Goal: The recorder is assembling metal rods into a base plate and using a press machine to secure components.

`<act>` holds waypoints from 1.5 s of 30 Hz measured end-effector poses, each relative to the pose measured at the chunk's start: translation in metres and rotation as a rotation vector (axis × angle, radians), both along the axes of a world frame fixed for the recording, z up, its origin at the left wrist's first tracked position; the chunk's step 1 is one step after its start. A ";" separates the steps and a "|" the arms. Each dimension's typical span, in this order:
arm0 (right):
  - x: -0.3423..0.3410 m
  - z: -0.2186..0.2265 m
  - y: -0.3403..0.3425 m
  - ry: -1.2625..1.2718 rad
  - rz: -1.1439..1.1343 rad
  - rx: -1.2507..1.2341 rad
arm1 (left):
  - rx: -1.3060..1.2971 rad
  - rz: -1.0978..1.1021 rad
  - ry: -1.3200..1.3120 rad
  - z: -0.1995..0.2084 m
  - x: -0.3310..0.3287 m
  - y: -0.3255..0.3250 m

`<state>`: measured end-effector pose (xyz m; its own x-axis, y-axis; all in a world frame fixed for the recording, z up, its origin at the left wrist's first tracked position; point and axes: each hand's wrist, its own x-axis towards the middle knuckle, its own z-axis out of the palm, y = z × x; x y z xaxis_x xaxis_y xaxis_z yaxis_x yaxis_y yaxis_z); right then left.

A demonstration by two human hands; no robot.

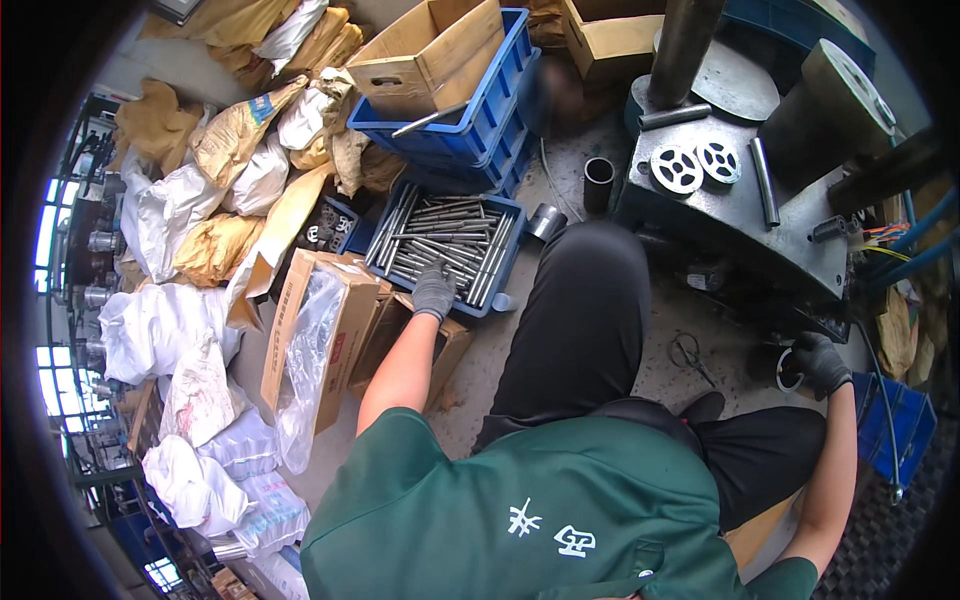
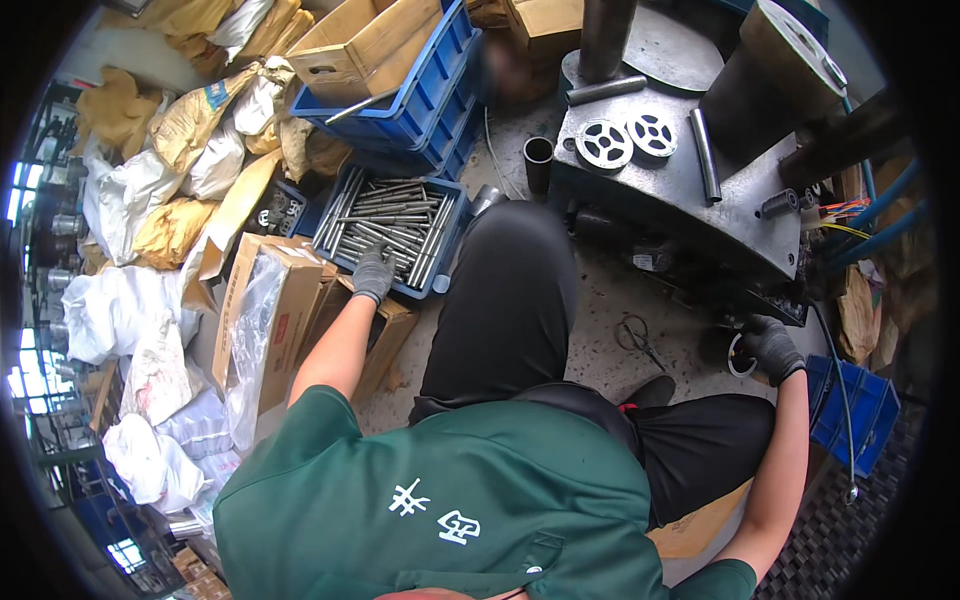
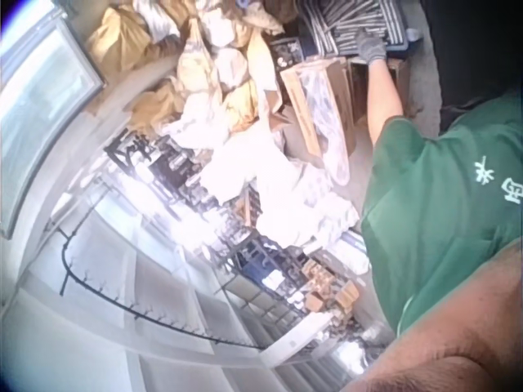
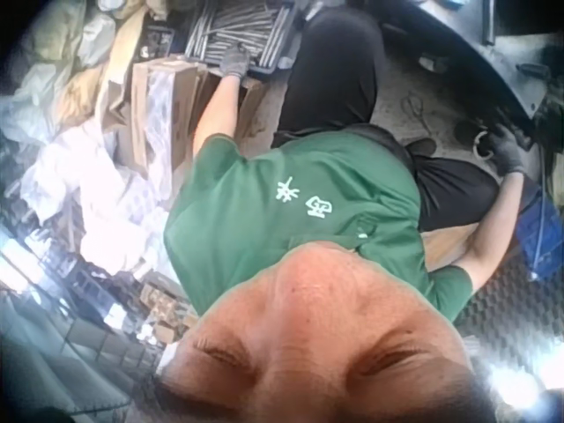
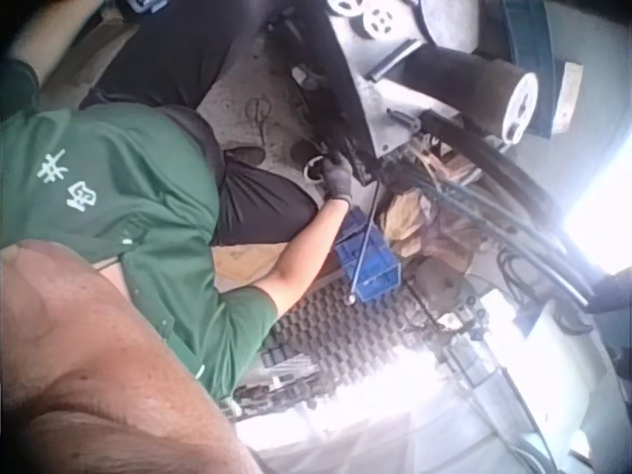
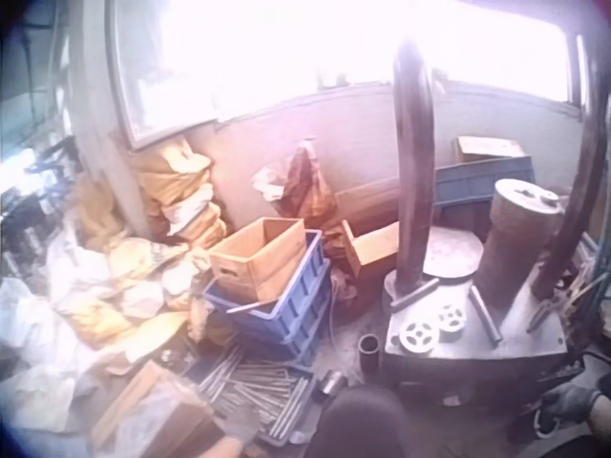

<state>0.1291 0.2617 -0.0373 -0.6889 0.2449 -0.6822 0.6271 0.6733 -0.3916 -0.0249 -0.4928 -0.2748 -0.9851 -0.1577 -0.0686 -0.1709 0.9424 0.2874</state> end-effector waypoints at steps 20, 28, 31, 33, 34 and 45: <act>0.032 0.007 0.029 -0.168 0.055 -0.019 | -0.113 0.152 -0.194 -0.013 -0.039 0.022; 0.055 -0.022 0.060 0.018 -0.050 -0.194 | -0.135 -0.123 -0.514 -0.016 -0.070 -0.012; 0.059 -0.024 0.068 -0.056 -0.108 -0.287 | -0.054 0.082 -0.429 -0.023 -0.063 -0.011; 0.075 -0.041 0.089 0.120 -0.007 -0.169 | 0.129 0.170 -0.285 -0.031 -0.053 -0.009; 0.067 -0.032 0.076 0.118 -0.001 -0.174 | 0.149 0.182 -0.220 -0.034 -0.040 -0.002; 0.018 0.044 -0.020 0.596 0.502 0.147 | 0.731 0.302 0.596 0.044 -0.021 -0.002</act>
<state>0.1476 0.2416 0.0068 -0.9799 -0.1329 -0.1488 -0.0522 0.8909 -0.4513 -0.0461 -0.4944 -0.2306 -0.8155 -0.5247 0.2443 -0.0134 0.4390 0.8984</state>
